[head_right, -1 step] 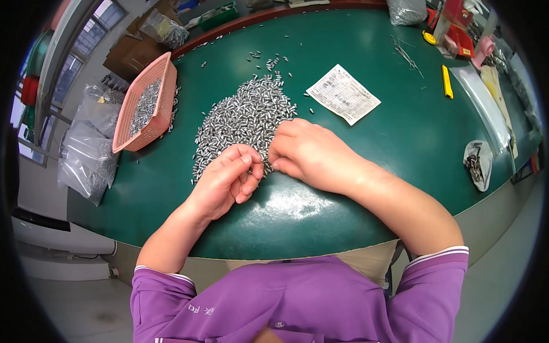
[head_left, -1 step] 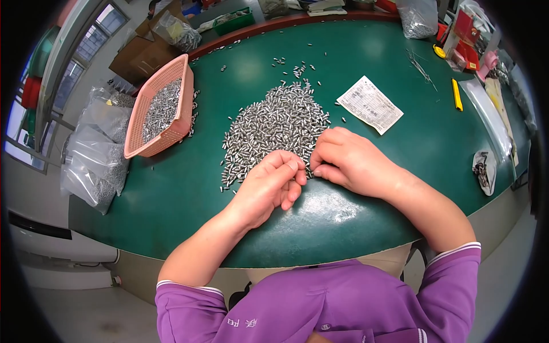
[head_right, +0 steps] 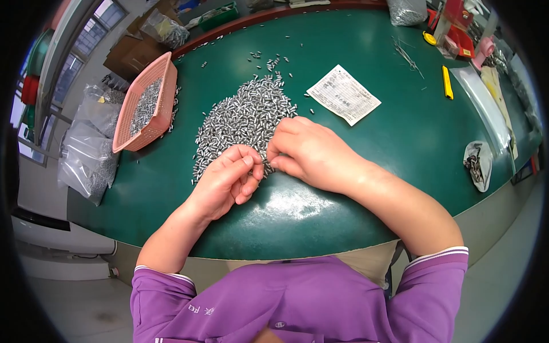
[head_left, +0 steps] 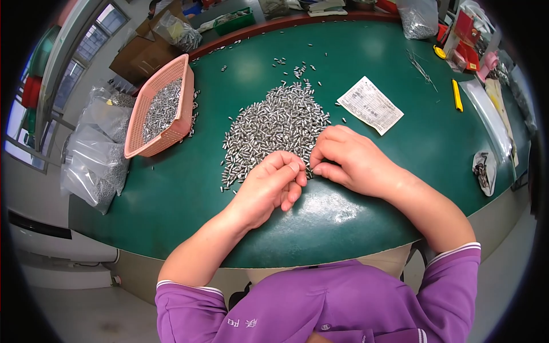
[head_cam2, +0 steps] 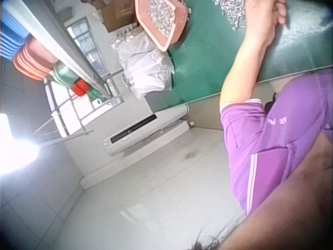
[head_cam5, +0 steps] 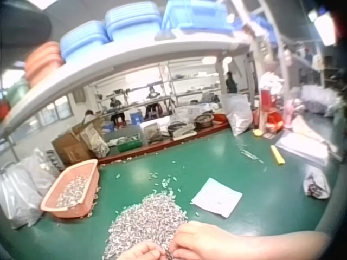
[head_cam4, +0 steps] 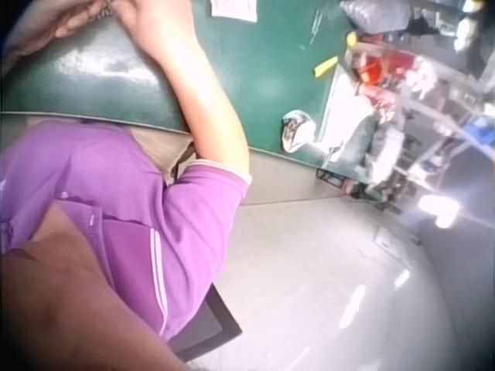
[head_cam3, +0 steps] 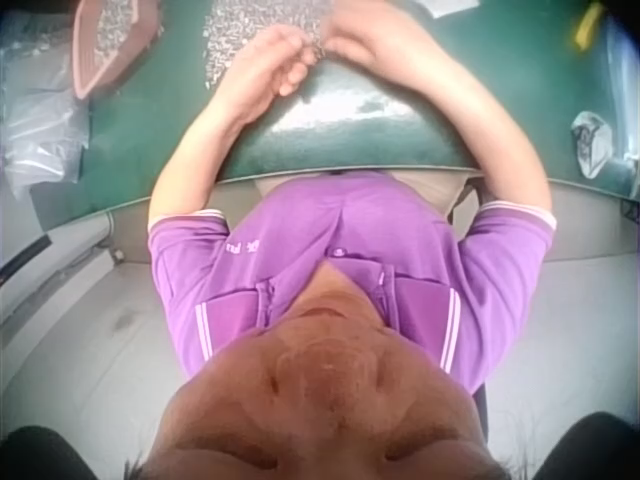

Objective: Inspecting and sorting small silver-colored metallic components on a green assembly table.

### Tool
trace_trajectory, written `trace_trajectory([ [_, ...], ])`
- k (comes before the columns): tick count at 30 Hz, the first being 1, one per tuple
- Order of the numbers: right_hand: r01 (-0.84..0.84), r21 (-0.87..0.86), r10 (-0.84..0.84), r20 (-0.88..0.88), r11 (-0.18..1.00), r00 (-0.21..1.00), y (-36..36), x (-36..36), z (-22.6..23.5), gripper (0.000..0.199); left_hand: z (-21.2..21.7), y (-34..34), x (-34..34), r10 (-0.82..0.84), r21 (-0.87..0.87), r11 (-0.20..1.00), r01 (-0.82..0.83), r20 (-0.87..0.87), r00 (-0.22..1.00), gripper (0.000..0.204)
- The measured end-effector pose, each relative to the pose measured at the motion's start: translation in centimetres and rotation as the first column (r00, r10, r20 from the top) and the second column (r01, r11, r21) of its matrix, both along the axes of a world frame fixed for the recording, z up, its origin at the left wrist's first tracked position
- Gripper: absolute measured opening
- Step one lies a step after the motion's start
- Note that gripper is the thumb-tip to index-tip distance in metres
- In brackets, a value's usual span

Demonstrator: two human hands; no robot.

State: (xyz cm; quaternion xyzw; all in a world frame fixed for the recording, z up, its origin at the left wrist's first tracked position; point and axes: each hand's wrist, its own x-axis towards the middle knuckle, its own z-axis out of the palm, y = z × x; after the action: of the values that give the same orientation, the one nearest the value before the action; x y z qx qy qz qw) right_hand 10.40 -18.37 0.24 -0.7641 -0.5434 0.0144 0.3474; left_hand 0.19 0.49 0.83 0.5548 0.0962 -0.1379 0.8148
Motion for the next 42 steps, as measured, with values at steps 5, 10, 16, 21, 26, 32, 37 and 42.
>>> trace_trajectory([
  [5,-0.033,0.241,0.078,-0.178,0.97,0.981,0.3,-0.1,0.2,0.011,0.1,0.1,-0.2,-0.106,0.032,0.994,0.106,-0.001,0.994,0.016],
  [10,-0.051,0.274,0.132,-0.287,0.961,0.949,0.4,-0.4,0.3,0.012,0.1,0.1,-0.2,-0.124,-0.029,0.992,0.124,-0.008,0.992,0.018],
  [16,-0.038,0.268,0.115,-0.281,0.963,0.953,0.4,-0.4,0.2,0.014,0.0,0.2,-0.2,-0.129,-0.022,0.991,0.129,0.003,0.992,0.016],
  [21,-0.062,0.303,0.108,-0.138,0.951,0.985,0.5,-0.1,0.1,0.012,-0.3,0.3,-0.1,-0.132,-0.024,0.991,0.133,0.015,0.991,0.018],
  [26,0.042,0.26,0.024,-0.244,0.965,0.97,0.3,-0.1,0.2,0.009,-0.7,1.1,0.0,-0.126,-0.191,0.972,0.134,0.057,0.99,0.031],
  [32,0.089,0.237,0.004,-0.364,0.967,0.931,0.2,-0.3,0.4,0.008,0.1,0.7,0.0,-0.108,-0.151,0.983,0.106,-0.002,0.994,0.037],
  [37,0.086,0.216,0.017,-0.435,0.973,0.9,0.3,-0.2,0.5,0.008,-0.2,0.7,-0.1,-0.129,-0.134,0.982,0.13,0.017,0.991,0.03],
  [42,0.037,0.222,0.071,-0.458,0.974,0.886,0.2,-0.1,0.1,0.011,-0.3,0.2,-0.2,-0.13,-0.085,0.988,0.133,0.032,0.991,0.026],
])
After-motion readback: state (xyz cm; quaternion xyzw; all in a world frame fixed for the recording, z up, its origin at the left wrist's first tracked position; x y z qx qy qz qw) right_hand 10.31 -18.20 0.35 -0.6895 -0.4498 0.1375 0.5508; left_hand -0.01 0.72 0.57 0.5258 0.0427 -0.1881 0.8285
